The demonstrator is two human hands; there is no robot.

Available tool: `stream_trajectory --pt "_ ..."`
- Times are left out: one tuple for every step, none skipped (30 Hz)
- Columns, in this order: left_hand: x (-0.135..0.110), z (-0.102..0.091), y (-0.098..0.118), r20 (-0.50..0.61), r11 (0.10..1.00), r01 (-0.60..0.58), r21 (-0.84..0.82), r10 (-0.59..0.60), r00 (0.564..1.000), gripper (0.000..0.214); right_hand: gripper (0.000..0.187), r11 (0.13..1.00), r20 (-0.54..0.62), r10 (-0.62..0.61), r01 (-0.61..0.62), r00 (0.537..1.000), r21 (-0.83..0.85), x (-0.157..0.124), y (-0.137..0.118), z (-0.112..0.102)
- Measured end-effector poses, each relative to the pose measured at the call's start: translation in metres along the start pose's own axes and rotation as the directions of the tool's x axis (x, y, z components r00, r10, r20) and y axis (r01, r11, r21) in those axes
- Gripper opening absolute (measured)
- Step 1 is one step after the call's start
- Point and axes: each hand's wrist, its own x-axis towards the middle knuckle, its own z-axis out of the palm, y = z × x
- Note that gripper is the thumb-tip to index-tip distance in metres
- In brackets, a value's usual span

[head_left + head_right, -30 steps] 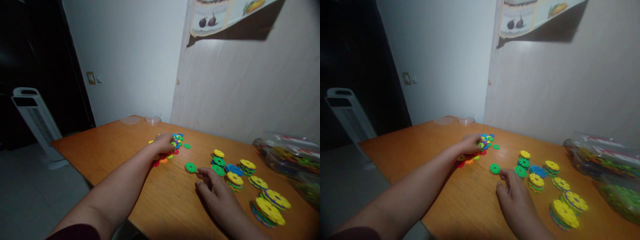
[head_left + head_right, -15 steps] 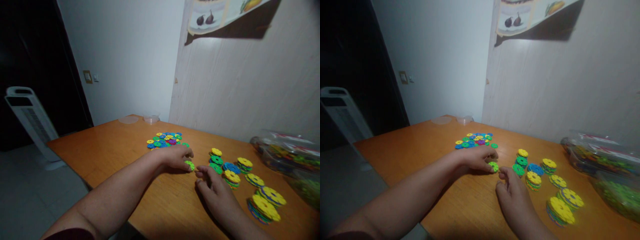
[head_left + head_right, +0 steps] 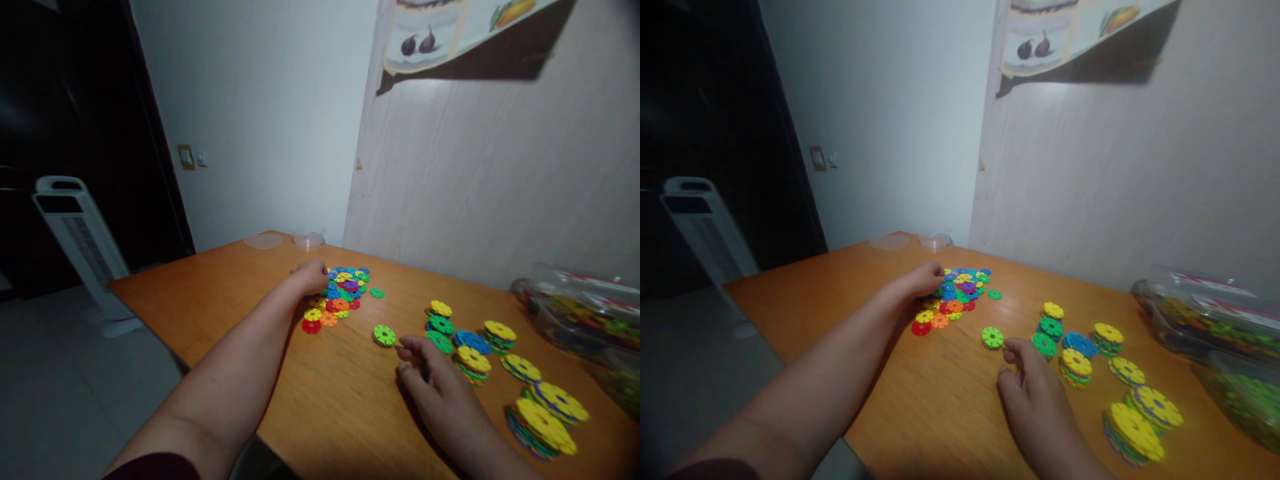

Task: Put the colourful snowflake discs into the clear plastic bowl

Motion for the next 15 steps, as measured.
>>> stream_trajectory --pt "0.001 0.001 -0.003 -0.015 0.999 0.031 0.018 -0.031 0.999 0.024 0.032 1.0 -0.002 -0.003 0.003 1.0 -0.005 0.0 0.0 0.0" --pt "0.001 0.002 -0.005 -0.029 0.998 0.056 0.035 -0.055 0.998 0.029 0.032 1.0 -0.003 -0.007 0.007 1.0 -0.009 0.0 0.0 0.0" --pt "0.002 0.004 -0.006 -0.033 0.997 0.071 0.044 -0.069 0.997 0.034 0.031 1.0 -0.006 -0.012 0.011 1.0 -0.011 0.0 0.0 0.0" --pt "0.001 0.005 -0.007 -0.016 0.997 0.065 0.033 -0.065 0.998 0.039 0.031 1.0 -0.008 -0.016 0.016 1.0 -0.014 -0.001 0.0 0.0" --pt "0.001 0.007 -0.008 0.012 0.999 0.049 0.014 -0.05 0.999 0.043 0.03 1.0 -0.01 -0.023 0.023 1.0 -0.019 -0.001 0.0 0.0" --pt "0.001 0.01 -0.008 0.044 0.999 0.032 -0.001 -0.032 0.999 0.044 0.03 0.999 -0.012 -0.032 0.031 0.999 -0.027 -0.001 0.0 -0.001" --pt "0.0 0.012 -0.007 0.072 1.0 0.017 -0.008 -0.016 0.997 0.044 0.029 0.998 -0.014 -0.041 0.04 0.999 -0.04 -0.001 0.0 -0.001" --pt "0.0 0.014 -0.005 0.091 1.0 0.005 -0.004 -0.005 0.996 0.042 0.029 0.997 -0.013 -0.05 0.049 0.999 -0.054 -0.001 0.0 -0.001" --pt "0.0 0.017 -0.004 0.1 1.0 -0.004 0.01 0.003 0.995 0.04 0.029 0.996 -0.013 -0.058 0.057 0.998 -0.069 0.0 0.0 -0.001" --pt "0.0 0.019 -0.002 0.101 0.999 -0.013 0.031 0.009 0.995 0.037 0.029 0.995 -0.01 -0.065 0.064 0.998 -0.08 0.0 0.001 -0.001" --pt "-0.001 0.02 0.001 0.095 0.998 -0.023 0.053 0.017 0.995 0.034 0.029 0.994 -0.007 -0.069 0.069 0.998 -0.088 0.0 0.001 -0.001" --pt "-0.001 0.022 0.003 0.089 0.997 -0.036 0.073 0.03 0.996 0.032 0.03 0.993 -0.004 -0.071 0.07 0.997 -0.092 0.0 0.001 -0.001" --pt "-0.002 0.022 0.006 0.085 0.995 -0.05 0.09 0.043 0.995 0.029 0.03 0.993 -0.003 -0.07 0.069 0.998 -0.094 0.0 0.002 -0.001" --pt "-0.002 0.023 0.008 0.085 0.993 -0.062 0.102 0.053 0.995 0.026 0.03 0.993 -0.002 -0.068 0.067 0.998 -0.096 0.0 0.002 -0.001" --pt "-0.003 0.023 0.01 0.085 0.991 -0.069 0.112 0.059 0.995 0.024 0.03 0.993 0.0 -0.065 0.065 0.998 -0.099 0.0 0.001 -0.001"
